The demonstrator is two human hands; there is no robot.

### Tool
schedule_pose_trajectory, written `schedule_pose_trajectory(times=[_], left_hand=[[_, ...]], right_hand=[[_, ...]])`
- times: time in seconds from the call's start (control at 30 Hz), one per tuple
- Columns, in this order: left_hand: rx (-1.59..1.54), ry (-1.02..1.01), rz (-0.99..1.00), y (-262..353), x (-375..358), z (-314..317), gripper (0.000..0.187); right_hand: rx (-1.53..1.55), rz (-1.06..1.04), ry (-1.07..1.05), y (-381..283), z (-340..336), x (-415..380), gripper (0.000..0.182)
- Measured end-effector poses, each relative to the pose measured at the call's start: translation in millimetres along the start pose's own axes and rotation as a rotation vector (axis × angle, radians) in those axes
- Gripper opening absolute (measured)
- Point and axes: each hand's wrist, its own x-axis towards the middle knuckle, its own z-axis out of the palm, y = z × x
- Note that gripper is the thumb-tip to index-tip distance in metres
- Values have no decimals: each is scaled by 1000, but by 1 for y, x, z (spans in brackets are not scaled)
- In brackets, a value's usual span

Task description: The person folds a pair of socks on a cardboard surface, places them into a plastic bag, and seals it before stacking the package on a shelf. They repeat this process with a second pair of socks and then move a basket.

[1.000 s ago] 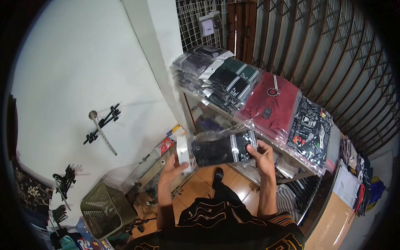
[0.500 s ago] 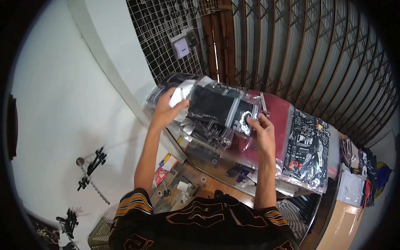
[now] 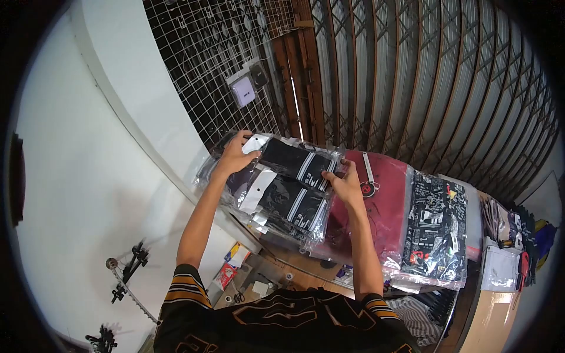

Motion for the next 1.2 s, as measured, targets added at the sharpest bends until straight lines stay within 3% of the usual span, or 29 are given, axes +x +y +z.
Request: schedule_pose_trajectory(times=[0.07, 0.17, 0.27, 0.37, 0.57, 0.73, 0.83, 0.9, 0.97, 1.07, 1.2], left_hand=[[-4, -33, -16, -1, 0, 0, 67], [-54, -34, 124, -7, 3, 1, 64], [58, -31, 210, -35, 11, 12, 51], [-31, -45, 161, -25, 7, 5, 37], [-39, -7, 111, -26, -1, 8, 36], [-79, 73, 189, -27, -3, 0, 48], [-62, 98, 314, -37, 12, -1, 47], [-61, 55, 340, -37, 18, -6, 44], [86, -15, 363, -52, 26, -3, 42], [199, -128, 323, -62, 29, 2, 42], [267, -306, 191, -54, 22, 2, 45]], right_hand=[[-43, 24, -7, 0, -1, -1, 75], [2, -29, -15, 2, 1, -2, 75], [-38, -54, 18, 2, 3, -4, 73], [-100, -12, 11, 0, -1, -1, 72], [-96, -127, -2, 34, -7, 18, 68], [-605, -182, 248, -30, 1, -22, 78], [-644, -664, 387, -36, 18, -15, 75], [-655, -722, 170, -58, 35, -16, 69], [-762, -824, -70, -64, 55, -2, 75], [-1131, -822, -166, -47, 83, 13, 87], [-1195, -745, -268, -28, 95, 22, 97]])
